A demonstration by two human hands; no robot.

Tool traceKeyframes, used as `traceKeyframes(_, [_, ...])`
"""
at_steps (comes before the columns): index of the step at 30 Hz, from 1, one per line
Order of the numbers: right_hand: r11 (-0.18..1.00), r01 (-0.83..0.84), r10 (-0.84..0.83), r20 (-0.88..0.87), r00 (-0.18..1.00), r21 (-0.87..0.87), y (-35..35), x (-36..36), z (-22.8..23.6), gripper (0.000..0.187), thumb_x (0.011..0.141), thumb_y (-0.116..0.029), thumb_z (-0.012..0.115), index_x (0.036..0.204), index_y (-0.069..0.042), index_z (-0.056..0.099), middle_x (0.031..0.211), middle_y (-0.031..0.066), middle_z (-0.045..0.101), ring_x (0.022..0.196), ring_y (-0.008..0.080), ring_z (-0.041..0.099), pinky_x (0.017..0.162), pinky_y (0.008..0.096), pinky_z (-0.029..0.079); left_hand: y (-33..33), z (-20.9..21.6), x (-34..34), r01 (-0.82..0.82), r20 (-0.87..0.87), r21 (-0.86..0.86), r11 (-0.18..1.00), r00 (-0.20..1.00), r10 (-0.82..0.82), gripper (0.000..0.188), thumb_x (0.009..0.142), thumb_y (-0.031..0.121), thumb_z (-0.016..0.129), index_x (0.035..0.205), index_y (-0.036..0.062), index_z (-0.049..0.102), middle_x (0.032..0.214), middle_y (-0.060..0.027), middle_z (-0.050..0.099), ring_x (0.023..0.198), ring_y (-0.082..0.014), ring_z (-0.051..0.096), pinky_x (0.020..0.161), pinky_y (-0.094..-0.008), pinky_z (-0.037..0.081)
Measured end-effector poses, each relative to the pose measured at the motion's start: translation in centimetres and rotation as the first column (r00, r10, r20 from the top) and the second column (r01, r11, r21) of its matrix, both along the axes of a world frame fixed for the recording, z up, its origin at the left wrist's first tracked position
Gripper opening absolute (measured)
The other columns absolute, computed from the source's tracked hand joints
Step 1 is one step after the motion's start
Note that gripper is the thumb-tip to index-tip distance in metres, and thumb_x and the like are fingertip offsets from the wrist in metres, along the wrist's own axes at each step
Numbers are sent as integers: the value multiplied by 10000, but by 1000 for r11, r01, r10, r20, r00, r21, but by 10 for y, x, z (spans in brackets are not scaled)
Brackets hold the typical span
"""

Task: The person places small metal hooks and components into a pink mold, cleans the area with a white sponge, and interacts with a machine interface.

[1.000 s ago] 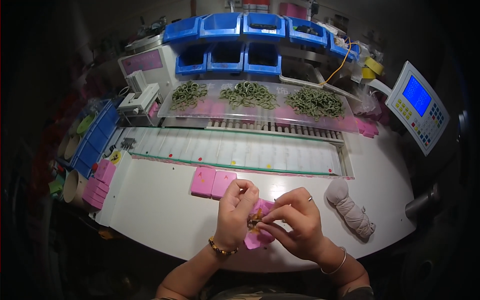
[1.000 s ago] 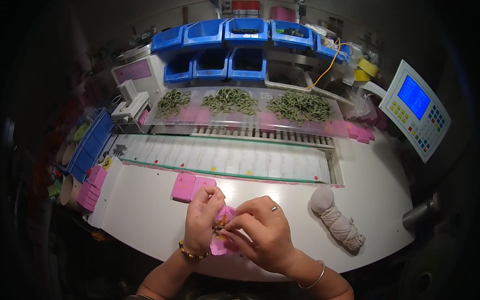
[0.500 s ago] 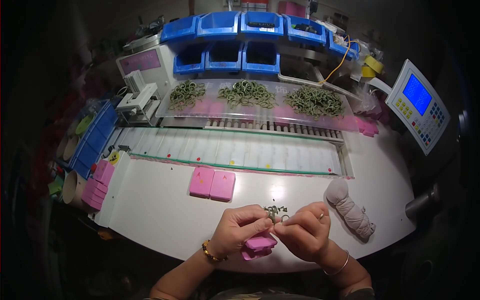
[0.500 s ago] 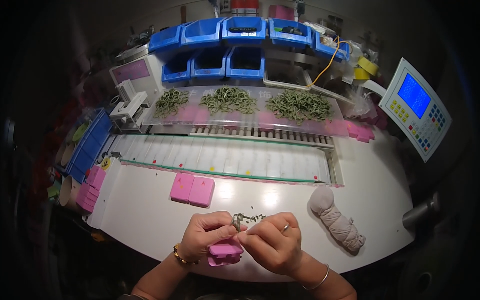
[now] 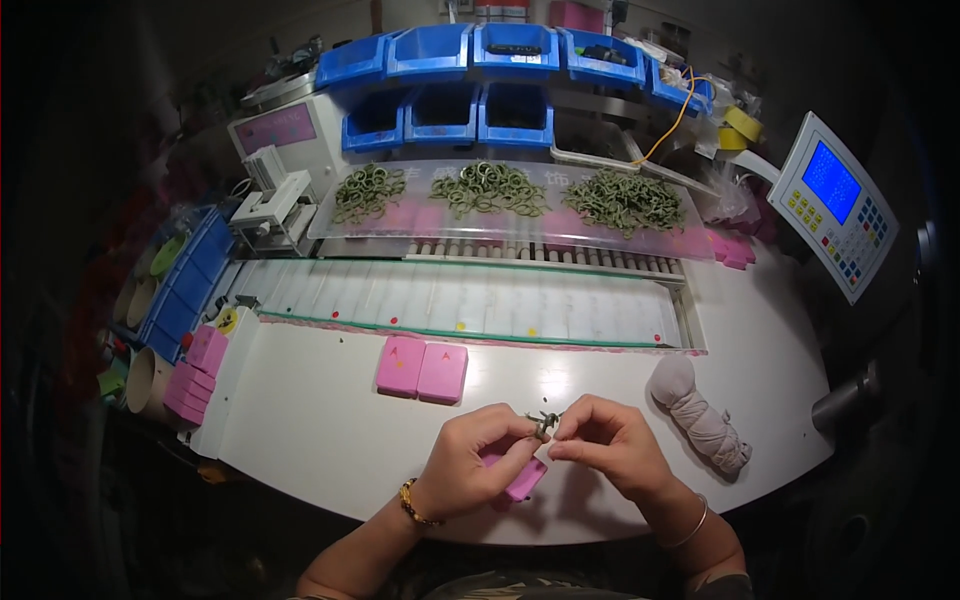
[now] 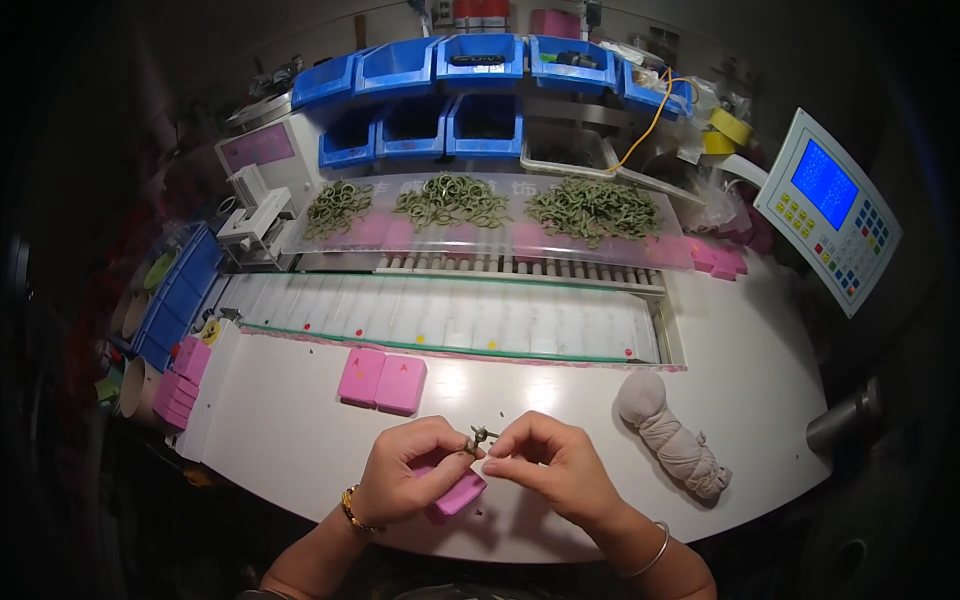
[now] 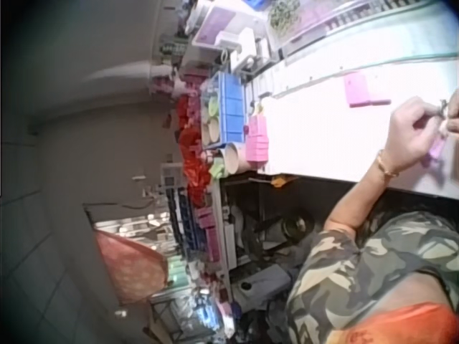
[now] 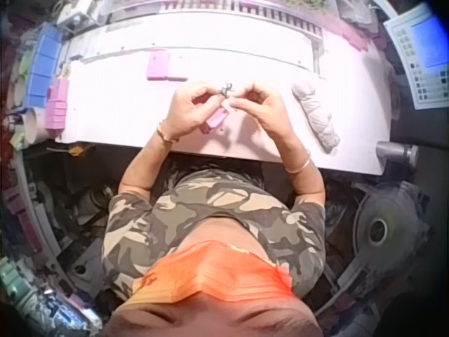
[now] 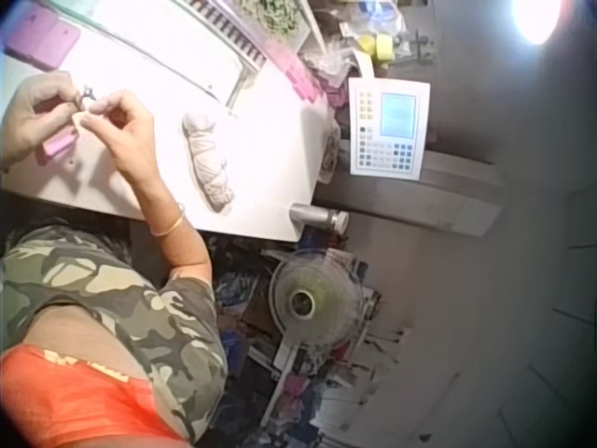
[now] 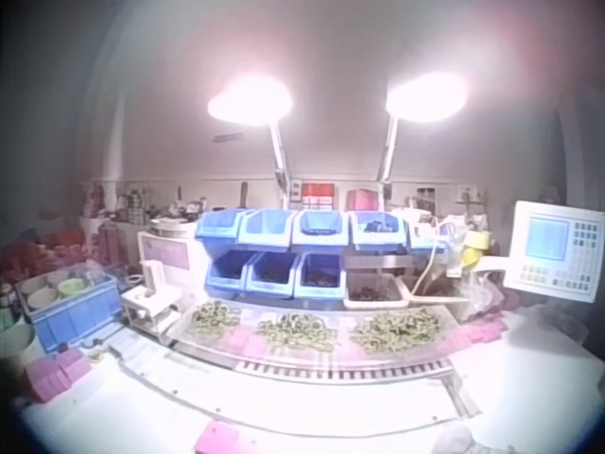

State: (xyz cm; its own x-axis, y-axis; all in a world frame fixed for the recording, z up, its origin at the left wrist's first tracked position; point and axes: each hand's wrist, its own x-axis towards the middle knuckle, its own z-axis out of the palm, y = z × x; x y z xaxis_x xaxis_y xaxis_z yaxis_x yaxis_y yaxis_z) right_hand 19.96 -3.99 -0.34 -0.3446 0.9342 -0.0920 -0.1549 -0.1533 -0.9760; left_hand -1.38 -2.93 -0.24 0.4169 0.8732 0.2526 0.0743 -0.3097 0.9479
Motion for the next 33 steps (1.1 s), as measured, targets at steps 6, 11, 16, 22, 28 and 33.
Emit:
traceKeyframes(6, [1000,2,-3,143,990,10,5,0,20,335,875,-82,709,1189,-29,604,1081,27,621,1008,94,568,781,237,497,8,-4,-6,271,328,-507,818,938,-107,148,944,101,602,997,-24,661,892,-16,651,802,-58,593,740,-220,489])
traceKeyframes(11, [999,-26,26,5,1000,-41,6,-1,22,328,919,-101,663,1225,-13,587,1073,40,630,985,107,593,809,250,498,10,-10,0,297,319,-521,800,937,-140,162,945,116,605,1022,-20,647,883,-25,651,796,-63,590,724,-219,481])
traceKeyframes(16, [999,44,-43,33,999,-24,16,4,18,297,905,-61,659,1191,-6,602,1053,48,656,896,100,609,772,234,482,18,-8,10,206,177,-526,825,976,-130,200,931,135,636,1052,-22,657,861,-2,651,761,-42,582,691,-202,475])
traceKeyframes(22, [849,351,-449,191,873,395,79,47,30,176,857,-90,708,1017,-39,654,905,12,671,842,91,618,731,231,470,44,5,25,198,193,-459,866,974,-120,255,923,94,626,1154,-7,581,835,-49,654,732,-72,608,669,-222,488])
traceKeyframes(28, [517,380,-809,291,511,767,192,126,60,123,776,-61,714,867,-25,639,730,33,654,667,103,601,627,263,486,48,-24,33,270,394,-620,737,919,-6,174,940,91,583,1077,-16,585,813,-139,677,688,-146,645,631,-263,519])
traceKeyframes(33, [491,439,-858,330,394,752,269,163,63,160,777,-90,729,909,-20,671,748,44,668,665,119,619,620,264,497,50,-33,33,312,452,-675,669,891,41,183,955,107,583,1069,-37,582,705,-16,521,755,-202,647,647,-316,527])
